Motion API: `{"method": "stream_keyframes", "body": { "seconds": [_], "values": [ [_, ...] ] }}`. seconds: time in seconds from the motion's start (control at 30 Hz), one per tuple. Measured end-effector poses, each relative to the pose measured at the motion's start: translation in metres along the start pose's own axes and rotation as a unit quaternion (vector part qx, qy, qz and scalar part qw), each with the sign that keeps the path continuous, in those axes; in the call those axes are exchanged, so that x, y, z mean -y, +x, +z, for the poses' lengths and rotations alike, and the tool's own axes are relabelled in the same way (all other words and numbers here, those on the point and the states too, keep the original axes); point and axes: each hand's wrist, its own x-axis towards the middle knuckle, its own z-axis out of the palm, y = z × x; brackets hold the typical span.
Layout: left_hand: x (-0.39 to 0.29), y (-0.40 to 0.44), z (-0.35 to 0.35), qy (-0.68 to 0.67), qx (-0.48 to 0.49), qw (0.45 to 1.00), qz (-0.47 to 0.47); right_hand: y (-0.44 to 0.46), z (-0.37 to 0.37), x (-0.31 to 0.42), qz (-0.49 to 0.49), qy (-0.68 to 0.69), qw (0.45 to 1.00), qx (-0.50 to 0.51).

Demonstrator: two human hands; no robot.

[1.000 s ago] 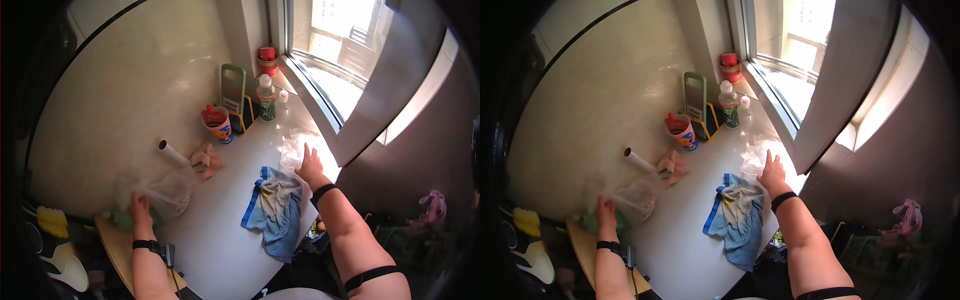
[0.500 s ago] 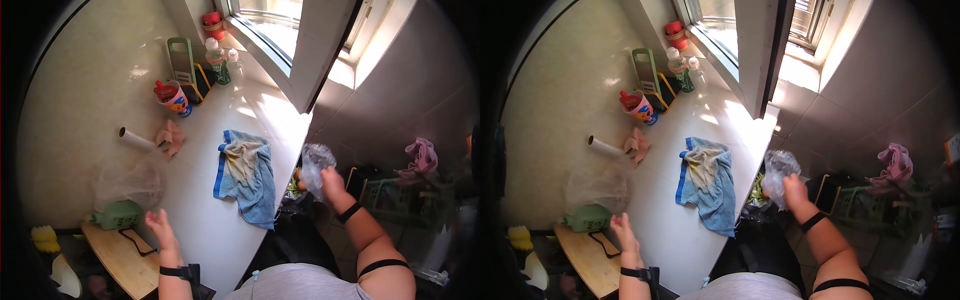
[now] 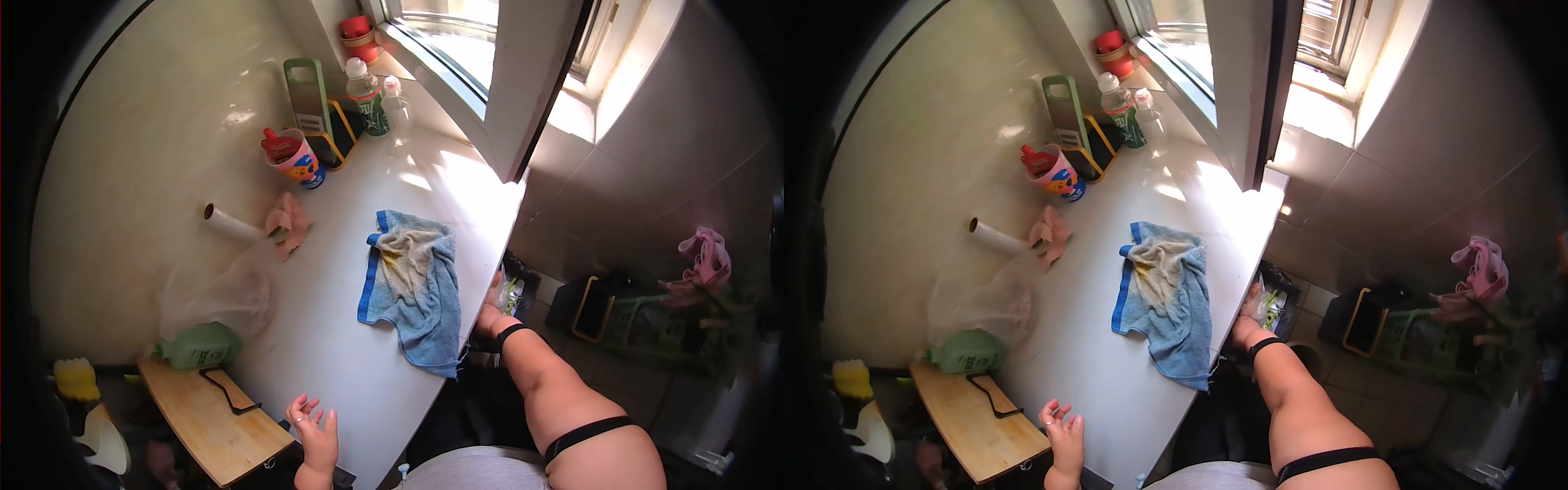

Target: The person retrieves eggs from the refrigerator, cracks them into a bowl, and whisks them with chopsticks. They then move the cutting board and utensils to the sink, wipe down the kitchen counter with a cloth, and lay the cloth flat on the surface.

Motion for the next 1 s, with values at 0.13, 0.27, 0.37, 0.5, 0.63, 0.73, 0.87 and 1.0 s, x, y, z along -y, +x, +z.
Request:
{"method": "stream_keyframes", "body": {
  "seconds": [0.13, 0.27, 0.37, 0.5, 0.63, 0.73, 0.87, 1.0],
  "values": [
    [0.018, -0.022, -0.009, -0.02, 0.006, 0.999, -0.024, -0.019, -0.006, 0.001, -0.026, 0.077, 0.995, -0.065],
    [0.033, -0.041, -0.012, -0.038, 0.003, 0.999, -0.038, -0.084, -0.079, 0.054, 0.038, -0.048, 0.991, -0.12],
    [0.041, -0.051, -0.015, -0.026, 0.005, 0.999, -0.038, -0.103, -0.1, 0.063, -0.007, -0.127, 0.973, -0.194],
    [0.045, -0.06, -0.015, -0.029, 0.012, 0.999, -0.042, -0.108, -0.122, 0.078, 0.004, -0.046, 0.958, -0.282],
    [0.038, -0.068, -0.016, 0.007, 0.023, 0.999, -0.034, -0.083, -0.146, 0.088, -0.025, 0.006, 0.897, -0.441],
    [0.04, -0.071, -0.009, -0.001, 0.034, 0.999, -0.042, -0.061, -0.166, 0.147, -0.085, 0.022, 0.91, -0.406],
    [0.023, -0.064, 0.003, -0.014, 0.049, 0.998, -0.038, -0.013, -0.143, 0.203, -0.085, -0.021, 0.948, -0.306],
    [0.009, -0.06, 0.005, -0.013, 0.069, 0.997, -0.019, 0.026, -0.129, 0.207, -0.016, -0.101, 0.967, -0.233]
  ]
}}
